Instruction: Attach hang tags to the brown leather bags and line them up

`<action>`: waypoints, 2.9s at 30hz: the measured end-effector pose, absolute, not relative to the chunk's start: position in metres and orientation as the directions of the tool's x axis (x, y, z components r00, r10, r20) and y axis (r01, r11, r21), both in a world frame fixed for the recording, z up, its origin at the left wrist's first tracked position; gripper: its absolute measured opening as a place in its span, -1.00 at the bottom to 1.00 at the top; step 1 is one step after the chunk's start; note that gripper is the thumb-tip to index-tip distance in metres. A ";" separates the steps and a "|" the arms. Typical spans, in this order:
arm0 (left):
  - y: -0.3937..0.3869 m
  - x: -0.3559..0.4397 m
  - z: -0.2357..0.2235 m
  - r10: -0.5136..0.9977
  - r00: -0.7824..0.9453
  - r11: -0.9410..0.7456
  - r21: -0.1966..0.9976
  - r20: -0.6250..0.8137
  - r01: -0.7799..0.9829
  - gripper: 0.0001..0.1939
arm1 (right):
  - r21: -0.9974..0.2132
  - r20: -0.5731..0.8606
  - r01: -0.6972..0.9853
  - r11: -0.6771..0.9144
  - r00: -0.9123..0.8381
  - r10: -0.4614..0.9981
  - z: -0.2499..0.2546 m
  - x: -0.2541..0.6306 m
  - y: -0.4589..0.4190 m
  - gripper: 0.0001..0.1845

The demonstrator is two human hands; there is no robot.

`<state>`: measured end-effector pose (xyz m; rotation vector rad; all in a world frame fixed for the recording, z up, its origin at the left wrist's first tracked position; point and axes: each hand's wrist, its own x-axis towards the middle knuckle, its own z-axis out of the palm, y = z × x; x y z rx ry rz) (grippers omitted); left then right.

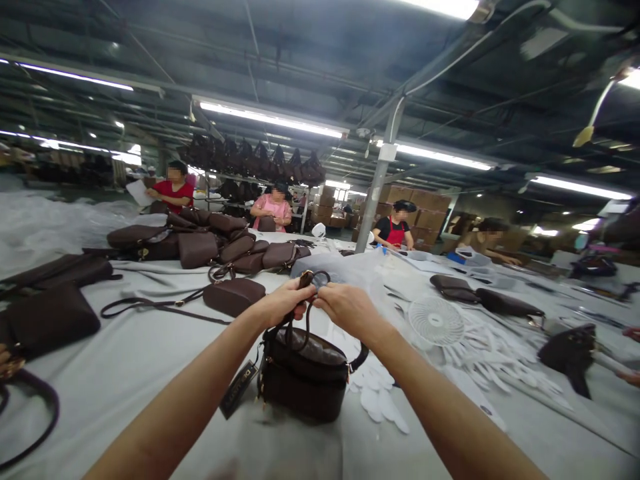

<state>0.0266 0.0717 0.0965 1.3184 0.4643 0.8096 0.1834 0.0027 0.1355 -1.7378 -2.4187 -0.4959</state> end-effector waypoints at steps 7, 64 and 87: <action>0.070 0.023 0.108 0.689 0.716 -0.143 0.990 0.111 -0.015 -0.82 | 0.158 0.383 0.970 0.185 -0.233 0.894 0.137 0.188 0.005 -0.69; 0.082 0.012 0.068 0.794 0.607 0.184 0.959 -0.016 -0.217 -0.52 | -0.505 0.382 0.855 -0.115 0.342 0.859 -0.039 0.356 -0.033 -0.79; 0.074 0.004 0.076 0.779 0.626 0.154 0.962 0.021 -0.225 -0.59 | -0.975 -0.076 0.203 -0.094 0.096 0.992 -0.025 0.322 -0.074 -0.40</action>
